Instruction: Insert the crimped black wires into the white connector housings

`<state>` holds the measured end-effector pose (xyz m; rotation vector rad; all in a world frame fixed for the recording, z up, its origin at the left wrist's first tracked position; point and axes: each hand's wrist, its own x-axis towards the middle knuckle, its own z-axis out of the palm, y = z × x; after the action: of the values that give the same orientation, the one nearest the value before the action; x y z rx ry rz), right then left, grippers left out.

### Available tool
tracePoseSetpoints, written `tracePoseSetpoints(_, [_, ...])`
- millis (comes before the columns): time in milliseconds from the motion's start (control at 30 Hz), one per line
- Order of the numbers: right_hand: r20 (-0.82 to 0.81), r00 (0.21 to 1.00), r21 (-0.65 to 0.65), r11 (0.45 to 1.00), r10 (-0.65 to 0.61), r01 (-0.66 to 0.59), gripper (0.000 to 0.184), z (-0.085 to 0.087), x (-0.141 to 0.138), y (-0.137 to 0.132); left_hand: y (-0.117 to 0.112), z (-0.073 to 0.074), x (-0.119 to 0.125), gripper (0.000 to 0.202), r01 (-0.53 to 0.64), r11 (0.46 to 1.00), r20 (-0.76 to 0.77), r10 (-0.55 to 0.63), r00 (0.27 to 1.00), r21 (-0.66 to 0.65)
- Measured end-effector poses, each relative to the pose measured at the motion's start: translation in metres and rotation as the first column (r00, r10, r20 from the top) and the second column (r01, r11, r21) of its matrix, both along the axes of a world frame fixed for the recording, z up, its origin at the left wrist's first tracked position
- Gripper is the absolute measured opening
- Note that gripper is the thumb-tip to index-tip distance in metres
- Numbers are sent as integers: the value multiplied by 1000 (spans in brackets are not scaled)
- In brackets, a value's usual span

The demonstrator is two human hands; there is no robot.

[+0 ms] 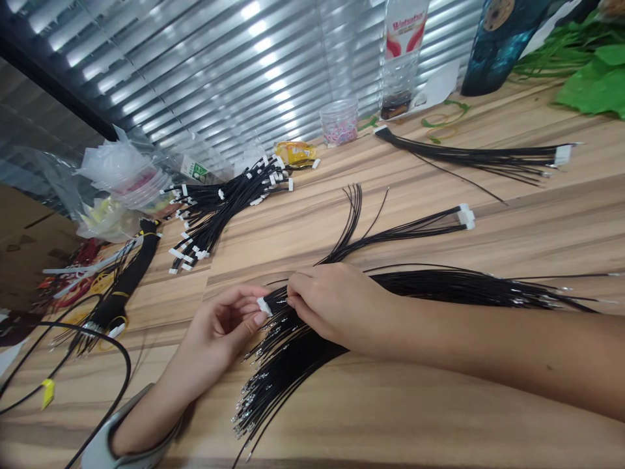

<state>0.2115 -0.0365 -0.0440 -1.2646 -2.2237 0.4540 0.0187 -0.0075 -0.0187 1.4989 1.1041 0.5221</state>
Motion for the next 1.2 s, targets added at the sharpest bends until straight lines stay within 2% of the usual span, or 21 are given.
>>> tracePoseSetpoints(200, [-38, 999, -14, 1000, 16, -16, 15, 0, 0, 0, -1, 2, 2, 20, -7, 1000, 0, 7, 1000, 12])
tracePoseSetpoints(400, [-79, 996, -114, 993, 34, -43, 11, 6, 2, 1, 7, 3, 0, 21, -56, 995, 24, 58, 998, -84])
tracePoseSetpoints(667, [-82, 996, -188, 981, 28, -43, 12, 11, 2, 2, 9, -3, -3, 20, -20, 994, 72, 28, 997, -106])
tracePoseSetpoints(767, [-96, 995, -179, 984, -9, -9, 6, 13, 1, 1, 8, -5, -4, 20, -20, 995, 95, 29, 995, -94])
tracePoseSetpoints(833, [-123, 992, -155, 988, -8, -11, 11, 14, 1, 1, 8, -6, -5, 20, -23, 996, 109, 33, 994, -91])
tracePoseSetpoints(900, [-121, 992, -117, 991, 44, -58, 16, 15, 1, 0, 9, -6, -5, 20, -23, 996, 111, 32, 993, -82])
tracePoseSetpoints(1033, [-31, 991, -76, 989, 127, -129, 11, 17, 2, -1, 10, -5, -4, 19, -5, 998, 98, 11, 995, -64])
tracePoseSetpoints(1200, [33, 998, -85, 995, 63, -60, 13, 21, -1, -5, 8, -3, -2, 18, 13, 999, 72, -10, 997, -40])
